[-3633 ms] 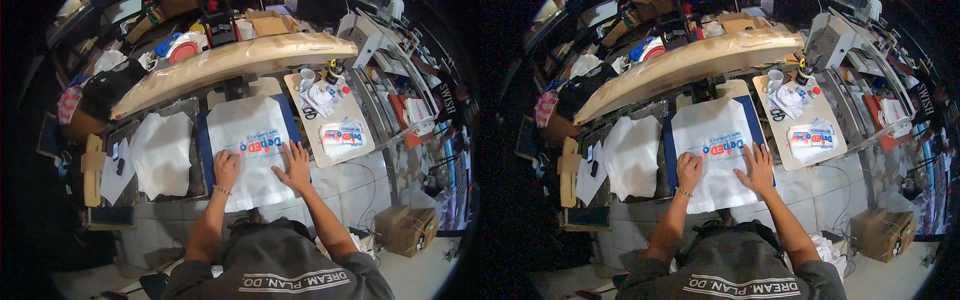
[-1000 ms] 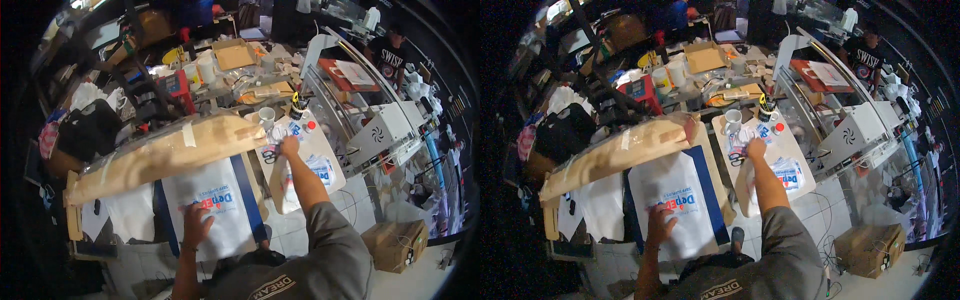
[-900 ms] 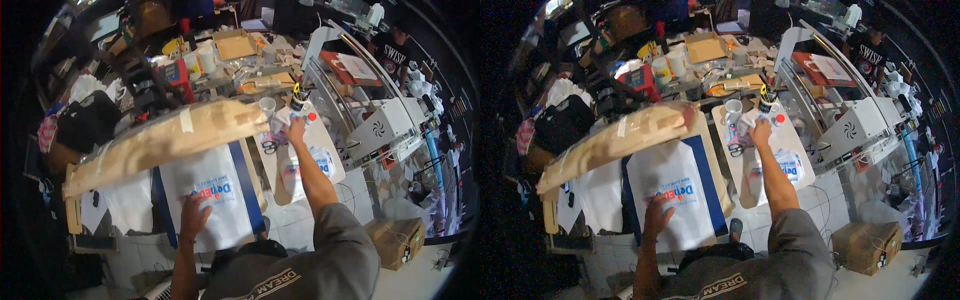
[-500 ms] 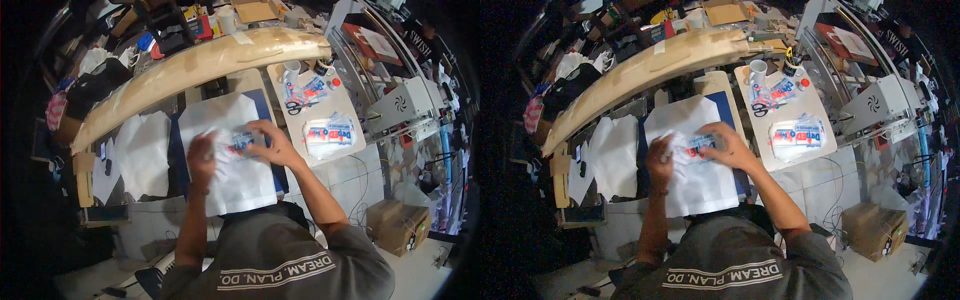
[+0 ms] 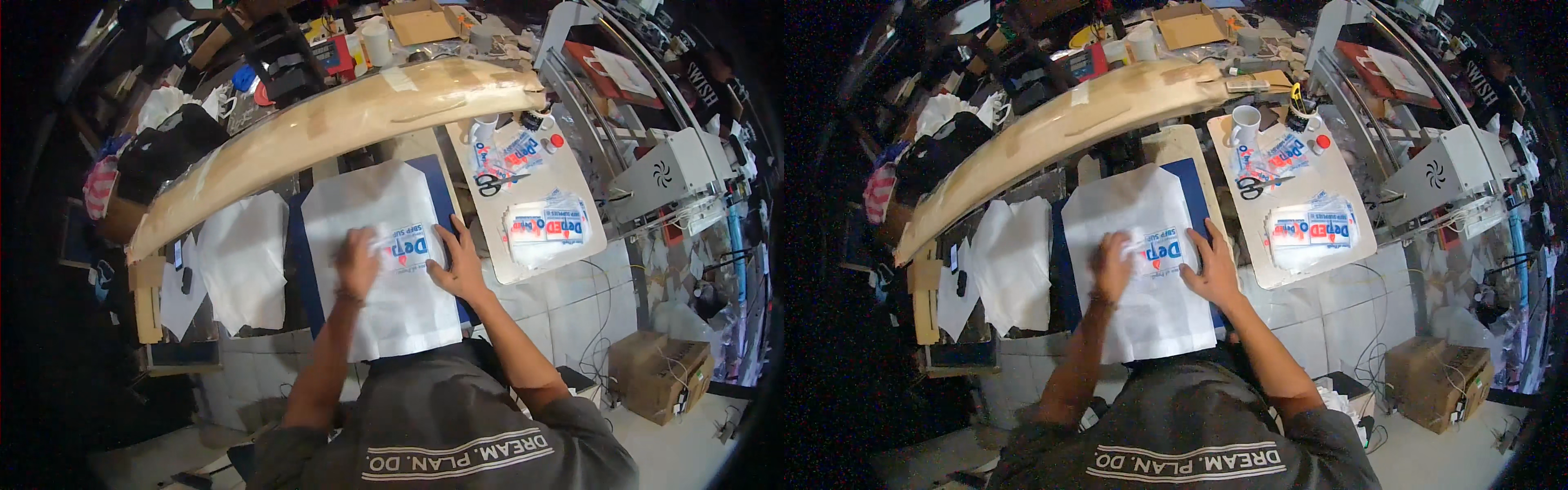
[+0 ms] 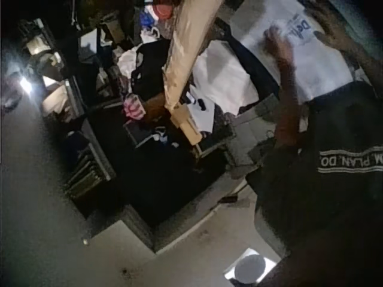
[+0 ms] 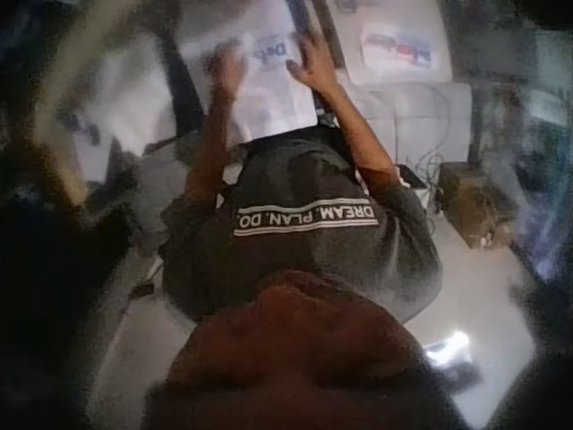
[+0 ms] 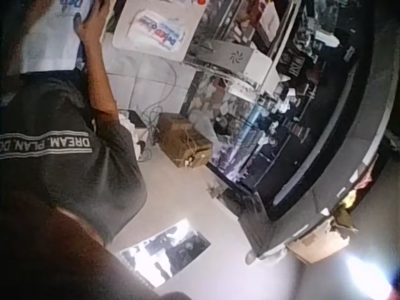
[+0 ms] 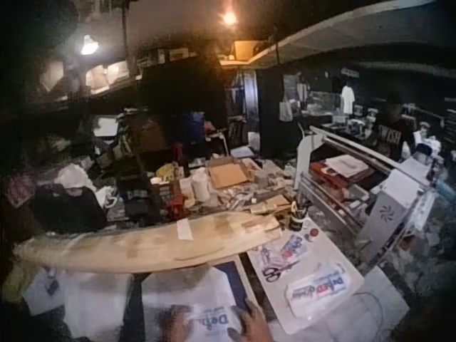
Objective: The person places transfer prints onto bags on a heat press, operates the machine to press them, wipes the transfers with a cloth, and stacks the printed bags.
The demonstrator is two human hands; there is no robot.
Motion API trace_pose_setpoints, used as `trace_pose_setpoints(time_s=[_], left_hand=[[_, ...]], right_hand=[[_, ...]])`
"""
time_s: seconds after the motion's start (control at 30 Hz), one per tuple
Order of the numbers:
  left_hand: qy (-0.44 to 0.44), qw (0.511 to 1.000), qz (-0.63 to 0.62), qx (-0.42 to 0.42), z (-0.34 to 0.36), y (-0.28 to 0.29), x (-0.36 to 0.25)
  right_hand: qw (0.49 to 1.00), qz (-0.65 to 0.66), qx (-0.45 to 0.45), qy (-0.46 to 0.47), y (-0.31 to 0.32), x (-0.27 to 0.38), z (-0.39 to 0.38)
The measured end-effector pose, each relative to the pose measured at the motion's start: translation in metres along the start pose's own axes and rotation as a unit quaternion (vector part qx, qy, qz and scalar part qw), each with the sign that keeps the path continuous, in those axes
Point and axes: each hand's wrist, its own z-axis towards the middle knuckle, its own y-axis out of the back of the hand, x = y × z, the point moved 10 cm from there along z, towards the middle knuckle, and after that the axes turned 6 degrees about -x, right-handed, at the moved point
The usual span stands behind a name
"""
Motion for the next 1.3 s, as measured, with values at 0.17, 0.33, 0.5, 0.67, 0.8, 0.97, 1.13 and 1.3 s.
trace_pose_setpoints(time_s=[0.17,0.33,0.5,0.67,0.8,0.97,1.13,1.3], left_hand=[[-0.046,0.999,0.011,-0.02,-0.007,0.004,-0.021],[-0.031,0.999,0.025,0.037,0.023,-0.042,-0.072],[-0.009,0.996,0.086,0.03,0.001,-0.027,-0.027],[0.006,0.999,0.017,0.045,0.026,-0.064,-0.085],[-0.061,0.987,0.142,-0.042,-0.008,-0.012,0.005],[0.069,0.993,0.086,-0.036,-0.033,-0.027,0.0],[-0.028,0.992,0.12,0.006,-0.049,-0.023,-0.046],[0.205,0.976,0.016,0.069,-0.047,0.004,-0.022]], right_hand=[[1.0,-0.019,-0.001,0.02,-0.004,0.008,0.002],[1.0,-0.014,0.001,0.017,-0.006,0.001,0.0],[1.0,-0.01,-0.011,0.022,-0.001,0.002,-0.001],[0.999,0.013,-0.005,0.035,-0.009,-0.009,-0.004],[0.999,0.006,-0.005,0.054,-0.005,-0.001,-0.001],[0.997,0.023,-0.008,0.068,-0.009,0.006,0.0],[0.997,0.048,0.023,0.049,-0.008,-0.011,-0.002],[0.997,0.053,0.02,0.057,-0.009,-0.012,0.0]])
